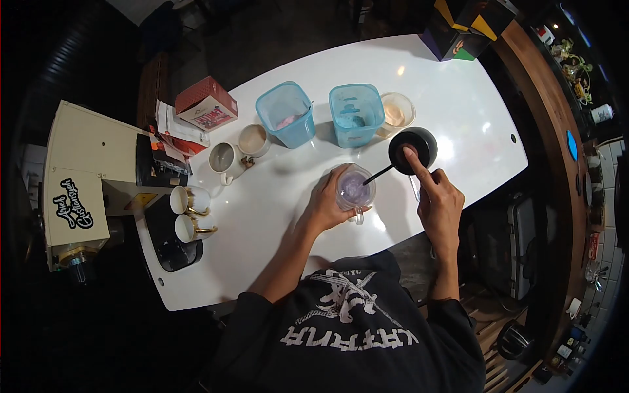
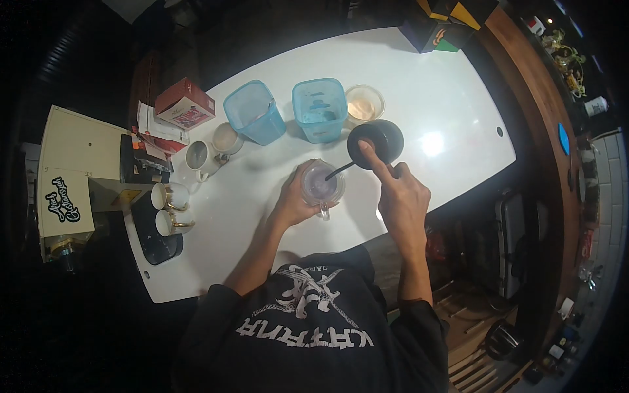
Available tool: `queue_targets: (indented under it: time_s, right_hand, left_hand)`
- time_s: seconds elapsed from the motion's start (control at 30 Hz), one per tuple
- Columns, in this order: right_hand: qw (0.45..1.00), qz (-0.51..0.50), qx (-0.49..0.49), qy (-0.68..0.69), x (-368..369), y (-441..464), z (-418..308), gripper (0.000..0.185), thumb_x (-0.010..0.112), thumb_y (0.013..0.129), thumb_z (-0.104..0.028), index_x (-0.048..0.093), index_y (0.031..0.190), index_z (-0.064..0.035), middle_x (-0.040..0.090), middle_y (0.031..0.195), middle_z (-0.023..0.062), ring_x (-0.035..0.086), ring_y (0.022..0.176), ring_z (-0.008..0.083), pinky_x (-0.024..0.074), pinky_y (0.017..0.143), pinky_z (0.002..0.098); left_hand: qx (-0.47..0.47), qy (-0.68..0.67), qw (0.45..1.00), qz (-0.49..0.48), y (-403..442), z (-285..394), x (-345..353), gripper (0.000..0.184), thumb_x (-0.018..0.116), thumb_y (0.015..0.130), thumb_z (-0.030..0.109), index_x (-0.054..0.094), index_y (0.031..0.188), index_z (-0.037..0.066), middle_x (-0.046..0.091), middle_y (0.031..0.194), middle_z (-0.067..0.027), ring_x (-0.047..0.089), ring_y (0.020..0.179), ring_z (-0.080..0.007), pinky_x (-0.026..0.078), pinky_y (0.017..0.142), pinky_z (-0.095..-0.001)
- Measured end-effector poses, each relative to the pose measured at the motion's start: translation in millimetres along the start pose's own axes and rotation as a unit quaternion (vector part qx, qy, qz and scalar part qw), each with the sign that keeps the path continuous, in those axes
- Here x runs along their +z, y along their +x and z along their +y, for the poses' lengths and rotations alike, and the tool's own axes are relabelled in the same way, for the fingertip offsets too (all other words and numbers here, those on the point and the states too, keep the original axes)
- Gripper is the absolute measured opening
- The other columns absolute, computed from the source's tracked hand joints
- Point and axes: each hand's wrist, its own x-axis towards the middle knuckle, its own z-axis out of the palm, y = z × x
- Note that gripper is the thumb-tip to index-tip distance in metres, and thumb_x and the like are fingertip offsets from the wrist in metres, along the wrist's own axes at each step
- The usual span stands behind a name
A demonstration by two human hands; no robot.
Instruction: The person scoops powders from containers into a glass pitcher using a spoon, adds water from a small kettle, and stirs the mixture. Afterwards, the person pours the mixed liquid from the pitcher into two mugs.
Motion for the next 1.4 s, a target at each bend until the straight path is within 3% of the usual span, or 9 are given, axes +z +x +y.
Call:
queue_targets:
  time_s: [0.1, 0.17, 0.27, 0.3, 0.37, 0.9, 0.97, 1.2, 1.4]
  right_hand:
    - [1.000, 0.016, 0.004, 0.012, 1, 3, -2, 0.075, 0.066, 0.084, 0.005, 0.059, 0.144, -0.0400, 0.057, 0.070, 0.0074, 0.056, 0.053, 0.0216, 0.0482, 0.050, 0.0374]
    - [0.999, 0.034, 0.010, 0.028, 2, 5, -2, 0.075, 0.066, 0.084, 0.005, 0.059, 0.144, -0.0399, 0.057, 0.070, 0.0075, 0.056, 0.053, 0.0217, 0.0482, 0.050, 0.0375]
    - [0.999, 0.039, 0.026, 0.023, 2, 7, 4, 0.074, 0.066, 0.085, 0.005, 0.059, 0.144, -0.0396, 0.056, 0.070, 0.0076, 0.055, 0.053, 0.0226, 0.0485, 0.051, 0.0378]
    - [1.000, 0.021, 0.020, 0.009, 2, 4, 7, 0.074, 0.066, 0.085, 0.005, 0.059, 0.144, -0.0397, 0.056, 0.070, 0.0077, 0.055, 0.053, 0.0229, 0.0485, 0.051, 0.0381]
    - [1.000, 0.002, 0.009, -0.006, 4, 1, 10, 0.074, 0.066, 0.085, 0.004, 0.058, 0.144, -0.0397, 0.056, 0.070, 0.0077, 0.055, 0.052, 0.0232, 0.0485, 0.051, 0.0383]
    - [0.999, -0.009, -0.015, 0.040, 3, -3, 21, 0.082, 0.065, 0.080, 0.009, 0.056, 0.147, -0.0372, 0.055, 0.069, 0.0077, 0.056, 0.055, 0.0243, 0.0479, 0.052, 0.0396]
    - [0.999, -0.007, -0.016, 0.049, 4, -3, 18, 0.081, 0.065, 0.080, 0.008, 0.056, 0.147, -0.0368, 0.054, 0.069, 0.0076, 0.056, 0.054, 0.0239, 0.0477, 0.052, 0.0396]
    - [0.999, 0.026, -0.003, 0.045, 2, 4, 20, 0.081, 0.064, 0.081, 0.009, 0.058, 0.145, -0.0384, 0.053, 0.069, 0.0072, 0.055, 0.054, 0.0221, 0.0476, 0.051, 0.0385]
    - [0.999, -0.015, -0.041, 0.022, 3, 1, 17, 0.080, 0.065, 0.081, 0.008, 0.057, 0.146, -0.0391, 0.054, 0.069, 0.0071, 0.056, 0.054, 0.0221, 0.0488, 0.051, 0.0377]
  left_hand:
    - [0.018, 0.007, 1.000, 0.007, 0, 2, -1, 0.106, 0.097, 0.061, 0.041, 0.043, 0.145, 0.005, 0.056, 0.139, -0.0201, 0.056, 0.128, -0.0394, 0.047, 0.108, -0.0470]
    - [0.020, 0.008, 1.000, 0.018, 0, 7, -3, 0.101, 0.099, 0.060, 0.028, 0.046, 0.144, 0.006, 0.058, 0.136, -0.0175, 0.059, 0.126, -0.0346, 0.050, 0.105, -0.0448]
    - [-0.006, 0.013, 1.000, 0.007, 0, 9, -3, 0.102, 0.099, 0.060, 0.027, 0.046, 0.144, 0.005, 0.058, 0.137, -0.0173, 0.059, 0.127, -0.0346, 0.050, 0.106, -0.0448]
    - [-0.007, 0.012, 1.000, 0.009, 0, 8, -4, 0.102, 0.099, 0.060, 0.027, 0.046, 0.144, 0.005, 0.058, 0.137, -0.0173, 0.059, 0.127, -0.0346, 0.050, 0.106, -0.0448]
    - [0.007, -0.009, 1.000, 0.002, 0, 5, -4, 0.105, 0.097, 0.060, 0.040, 0.045, 0.144, 0.003, 0.056, 0.141, -0.0201, 0.056, 0.129, -0.0384, 0.047, 0.109, -0.0453]
    - [-0.008, -0.050, 0.999, 0.007, 1, 10, -3, 0.104, 0.097, 0.061, 0.035, 0.044, 0.145, 0.004, 0.056, 0.139, -0.0180, 0.056, 0.129, -0.0362, 0.047, 0.109, -0.0433]
    - [-0.009, -0.038, 0.999, -0.004, 0, 11, -4, 0.103, 0.098, 0.063, 0.027, 0.043, 0.146, 0.005, 0.055, 0.139, -0.0179, 0.057, 0.129, -0.0337, 0.049, 0.108, -0.0444]
    - [-0.040, -0.049, 0.998, -0.014, 0, 12, -4, 0.104, 0.099, 0.062, 0.028, 0.042, 0.147, 0.006, 0.053, 0.141, -0.0170, 0.054, 0.132, -0.0327, 0.048, 0.109, -0.0440]
    - [-0.027, -0.039, 0.999, 0.002, -1, 10, -1, 0.107, 0.099, 0.060, 0.031, 0.042, 0.148, 0.006, 0.053, 0.143, -0.0170, 0.053, 0.132, -0.0335, 0.046, 0.111, -0.0445]
